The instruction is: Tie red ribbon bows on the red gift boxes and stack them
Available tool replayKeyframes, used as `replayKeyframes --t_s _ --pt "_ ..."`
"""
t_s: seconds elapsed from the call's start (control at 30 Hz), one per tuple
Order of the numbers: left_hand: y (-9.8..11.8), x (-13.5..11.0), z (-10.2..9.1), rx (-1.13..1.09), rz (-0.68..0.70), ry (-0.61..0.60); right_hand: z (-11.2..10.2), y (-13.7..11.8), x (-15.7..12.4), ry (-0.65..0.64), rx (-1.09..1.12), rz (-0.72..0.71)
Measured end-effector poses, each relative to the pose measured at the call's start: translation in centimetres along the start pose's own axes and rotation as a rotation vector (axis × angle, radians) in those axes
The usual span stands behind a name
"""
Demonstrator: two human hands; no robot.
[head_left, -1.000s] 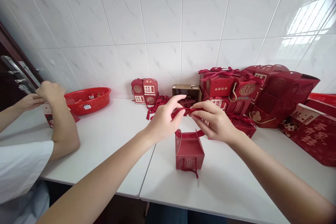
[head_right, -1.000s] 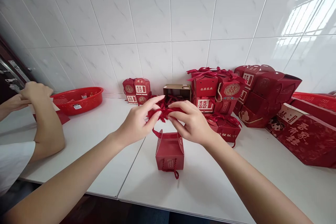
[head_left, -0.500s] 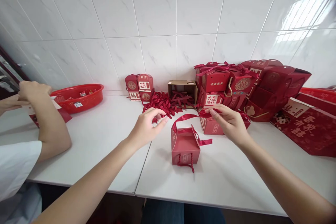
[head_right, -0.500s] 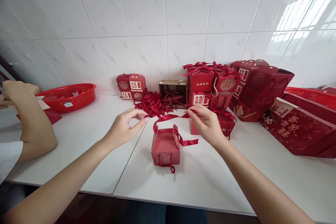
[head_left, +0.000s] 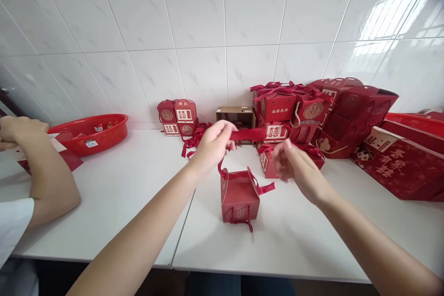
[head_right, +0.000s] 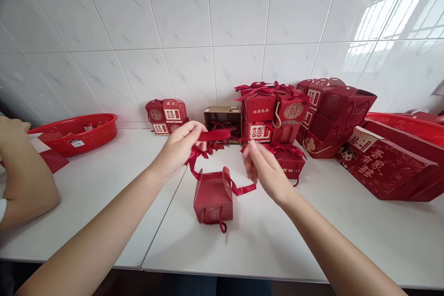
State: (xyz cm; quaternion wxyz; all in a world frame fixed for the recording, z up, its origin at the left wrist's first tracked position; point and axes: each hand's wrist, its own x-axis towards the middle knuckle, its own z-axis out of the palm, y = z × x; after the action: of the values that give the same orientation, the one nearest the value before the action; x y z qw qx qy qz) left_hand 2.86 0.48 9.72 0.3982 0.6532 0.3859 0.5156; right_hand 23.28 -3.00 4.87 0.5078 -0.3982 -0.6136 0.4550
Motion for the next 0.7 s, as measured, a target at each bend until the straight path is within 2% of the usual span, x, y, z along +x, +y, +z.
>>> replayKeyframes --t_s 0.1,0.13,0.2,0.3,0.5,0.7 --pt "0.0 -0.4 -1.8 -0.260 -0.079 0.132 -1.4 3.5 -1.7 -0.395 -0.217 0.424" --pt "0.0 -0.6 -2.3 -0.324 -0.106 0.153 -1.6 4.7 -2.2 -0.472 -0.264 0.515" --pt "-0.1 -1.0 -3.1 -0.429 -0.164 0.155 -1.6 6.8 -2.8 -0.503 -0.255 0.608" --pt "-0.2 -1.5 -3.7 -0.582 -0.211 0.154 -0.7 8.5 -2.9 -0.401 -0.142 0.664" --pt "-0.8 -2.3 -4.3 -0.760 -0.169 0.177 1.5 8.8 -1.6 -0.203 0.040 0.717" --pt "-1.2 -2.5 -4.4 -0.696 -0.074 0.221 2.6 9.7 -1.7 0.163 0.450 0.494"
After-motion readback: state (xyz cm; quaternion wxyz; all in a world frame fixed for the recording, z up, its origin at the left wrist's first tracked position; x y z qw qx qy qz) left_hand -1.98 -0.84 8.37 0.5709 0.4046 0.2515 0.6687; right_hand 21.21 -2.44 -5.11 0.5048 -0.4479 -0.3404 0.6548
